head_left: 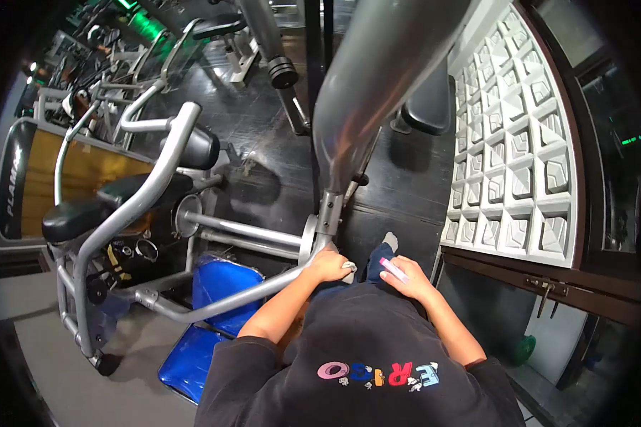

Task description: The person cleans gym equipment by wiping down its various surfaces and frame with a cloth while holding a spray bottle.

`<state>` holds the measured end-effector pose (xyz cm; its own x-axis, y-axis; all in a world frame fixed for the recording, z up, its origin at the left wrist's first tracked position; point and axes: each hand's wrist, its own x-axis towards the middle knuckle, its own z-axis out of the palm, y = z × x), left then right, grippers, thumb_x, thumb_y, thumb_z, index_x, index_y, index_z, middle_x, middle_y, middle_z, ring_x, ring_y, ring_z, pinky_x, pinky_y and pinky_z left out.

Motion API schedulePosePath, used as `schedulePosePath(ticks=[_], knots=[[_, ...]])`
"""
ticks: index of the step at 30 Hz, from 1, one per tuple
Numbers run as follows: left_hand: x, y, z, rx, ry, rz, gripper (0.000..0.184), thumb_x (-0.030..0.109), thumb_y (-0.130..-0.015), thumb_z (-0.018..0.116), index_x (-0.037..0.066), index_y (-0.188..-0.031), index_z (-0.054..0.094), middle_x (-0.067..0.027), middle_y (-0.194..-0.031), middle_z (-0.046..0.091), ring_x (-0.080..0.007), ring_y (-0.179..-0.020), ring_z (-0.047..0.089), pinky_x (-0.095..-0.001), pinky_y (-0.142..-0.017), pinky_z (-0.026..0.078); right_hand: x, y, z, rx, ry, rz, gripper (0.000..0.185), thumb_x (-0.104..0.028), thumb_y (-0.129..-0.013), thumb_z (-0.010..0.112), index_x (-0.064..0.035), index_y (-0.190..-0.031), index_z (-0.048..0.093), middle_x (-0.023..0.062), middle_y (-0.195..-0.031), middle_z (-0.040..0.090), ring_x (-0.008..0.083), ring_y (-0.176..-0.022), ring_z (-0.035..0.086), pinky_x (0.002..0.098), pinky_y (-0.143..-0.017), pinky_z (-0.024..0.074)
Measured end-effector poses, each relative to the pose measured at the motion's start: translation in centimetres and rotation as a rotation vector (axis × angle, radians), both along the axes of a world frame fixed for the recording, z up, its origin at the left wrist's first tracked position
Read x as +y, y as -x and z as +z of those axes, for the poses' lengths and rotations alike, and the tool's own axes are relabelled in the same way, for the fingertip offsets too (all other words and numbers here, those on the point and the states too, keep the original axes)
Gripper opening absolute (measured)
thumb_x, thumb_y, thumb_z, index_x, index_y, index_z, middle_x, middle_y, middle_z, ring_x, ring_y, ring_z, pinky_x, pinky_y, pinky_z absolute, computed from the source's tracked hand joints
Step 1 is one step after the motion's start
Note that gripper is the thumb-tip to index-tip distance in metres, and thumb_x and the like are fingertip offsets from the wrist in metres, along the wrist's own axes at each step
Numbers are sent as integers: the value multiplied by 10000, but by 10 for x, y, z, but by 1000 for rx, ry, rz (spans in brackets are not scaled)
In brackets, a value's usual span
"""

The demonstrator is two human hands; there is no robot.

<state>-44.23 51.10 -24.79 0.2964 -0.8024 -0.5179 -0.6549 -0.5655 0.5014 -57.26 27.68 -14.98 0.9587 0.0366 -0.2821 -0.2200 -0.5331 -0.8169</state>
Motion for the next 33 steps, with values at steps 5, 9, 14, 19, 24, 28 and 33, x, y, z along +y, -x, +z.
schedulePosePath(ticks=[5, 9, 14, 19, 24, 28, 33], knots=[[30, 31, 3, 413, 312, 629, 330, 266, -925, 520, 50, -1126, 667, -159, -1053, 707, -304, -980, 664, -403, -889, 487, 21, -29, -8, -5, 15, 58, 353, -377, -872, 669, -31, -823, 620, 147, -812, 609, 331, -780, 621, 419, -714, 490], [62, 54, 21, 506, 484, 818, 282, 149, -933, 550, 47, -1172, 658, -123, -1046, 698, -238, -970, 652, -346, -876, 482, 40, -51, -11, 57, 104, 110, 399, -412, -884, 630, -24, -789, 631, 177, -796, 624, 362, -794, 634, 441, -724, 500], [99, 81, 12, 392, 443, 827, 310, 178, -919, 556, 69, -1192, 654, -174, -1009, 696, -315, -953, 664, -406, -860, 491, 61, -66, -14, 164, 209, 206, 412, -421, -878, 595, -24, -783, 654, 201, -832, 656, 404, -840, 649, 480, -759, 512], [117, 82, 27, 493, 284, 998, 318, 164, -954, 547, 17, -1225, 627, -132, -1119, 699, -210, -1042, 640, -339, -925, 473, 65, -69, -15, 202, 203, 232, 406, -415, -868, 597, -23, -781, 656, 204, -842, 661, 408, -850, 652, 484, -768, 515], [140, 83, -27, 462, 408, 1148, 360, 228, -986, 527, -5, -1249, 608, -109, -1102, 679, -185, -1028, 616, -319, -914, 465, 65, -59, -29, 165, 168, 261, 401, -408, -867, 597, -23, -769, 650, 203, -828, 656, 405, -842, 647, 485, -759, 512], [145, 63, -29, 620, 520, 1327, 396, 257, -994, 498, -34, -1242, 601, -99, -1141, 671, -186, -1043, 614, -318, -925, 462, 69, -59, -27, 92, 141, 320, 396, -400, -865, 596, -21, -757, 638, 195, -805, 642, 399, -810, 640, 485, -745, 508], [148, 41, -15, 798, 701, 1651, 396, 305, -994, 501, 10, -1243, 589, -92, -1170, 656, -197, -1071, 617, -339, -941, 464, 71, -56, -28, 78, 119, 329, 383, -387, -868, 593, -22, -759, 635, 188, -805, 637, 390, -818, 636, 480, -740, 505]])
